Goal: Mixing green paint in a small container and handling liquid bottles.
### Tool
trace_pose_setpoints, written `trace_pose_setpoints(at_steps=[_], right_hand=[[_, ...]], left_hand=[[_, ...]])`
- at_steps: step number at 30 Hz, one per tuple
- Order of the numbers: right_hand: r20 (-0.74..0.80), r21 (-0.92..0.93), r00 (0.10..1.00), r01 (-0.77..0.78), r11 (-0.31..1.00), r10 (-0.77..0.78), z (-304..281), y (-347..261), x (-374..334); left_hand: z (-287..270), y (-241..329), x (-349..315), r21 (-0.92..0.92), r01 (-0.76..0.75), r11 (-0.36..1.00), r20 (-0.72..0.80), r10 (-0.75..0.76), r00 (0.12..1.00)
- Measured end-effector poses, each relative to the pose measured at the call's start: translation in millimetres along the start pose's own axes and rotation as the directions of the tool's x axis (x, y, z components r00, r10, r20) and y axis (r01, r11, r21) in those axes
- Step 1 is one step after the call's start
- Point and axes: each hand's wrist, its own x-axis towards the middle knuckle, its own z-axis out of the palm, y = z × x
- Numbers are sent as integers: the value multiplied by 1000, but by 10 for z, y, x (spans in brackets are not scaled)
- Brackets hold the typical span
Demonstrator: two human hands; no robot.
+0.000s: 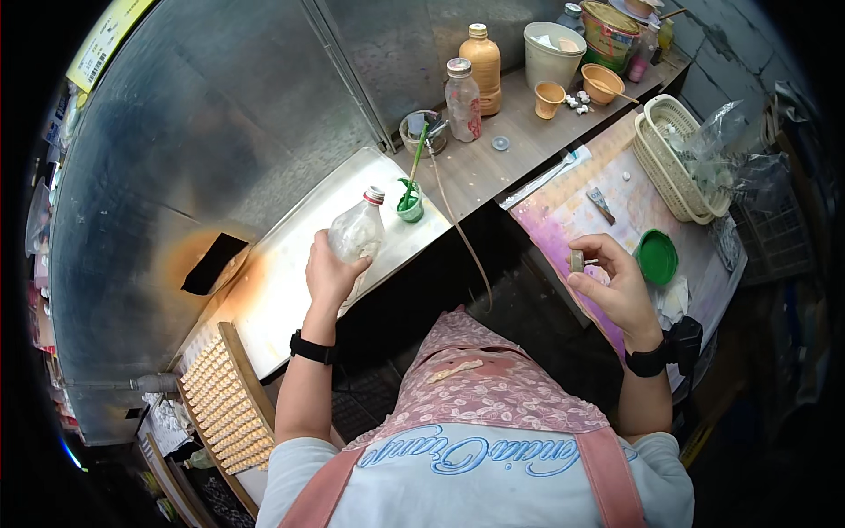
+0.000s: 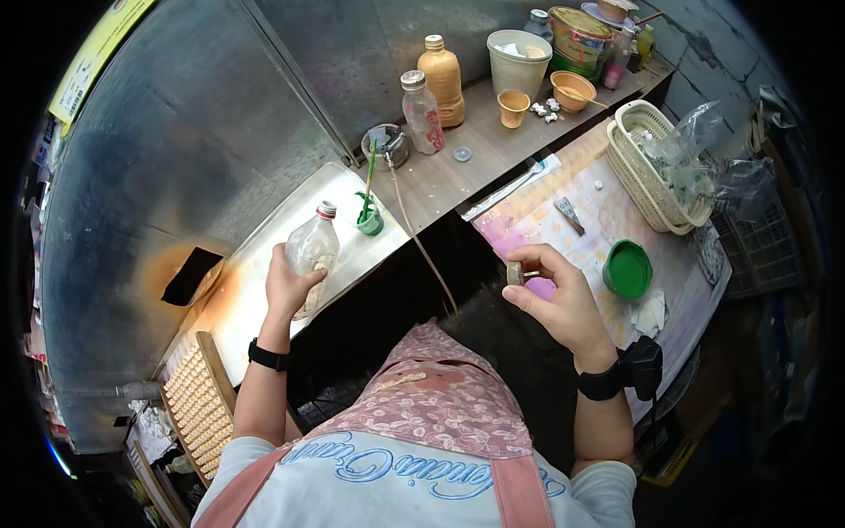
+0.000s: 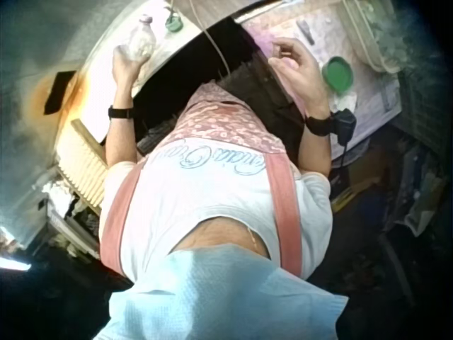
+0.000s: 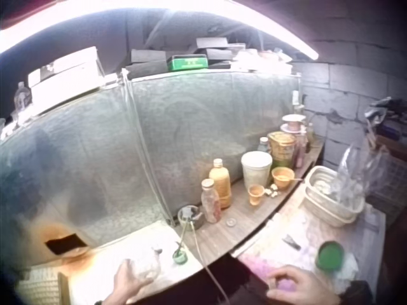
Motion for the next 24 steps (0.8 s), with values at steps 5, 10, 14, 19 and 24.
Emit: trace_pose_setpoints(at_steps=[5,10,14,19,24], right_hand=[[-51,25,997,-49,998,51,-46,83,-109],[-73,42,995,-61,997,64,-45,127,-157],[-87,46,995,-53,998,57,-43,153,-170],[-90,34,995,-45,998,48,-41,161,-164],[-90,26,995,-41,999,43,-39,153,-160]], left_hand=[[-33,71,66,117,-17,993,34,13,999],[-49,84,108,178,-30,984,68,18,997],[-39,87,126,195,-41,980,82,25,996],[-20,81,140,223,-55,973,97,33,995],[-23,78,152,238,-86,967,98,64,993]])
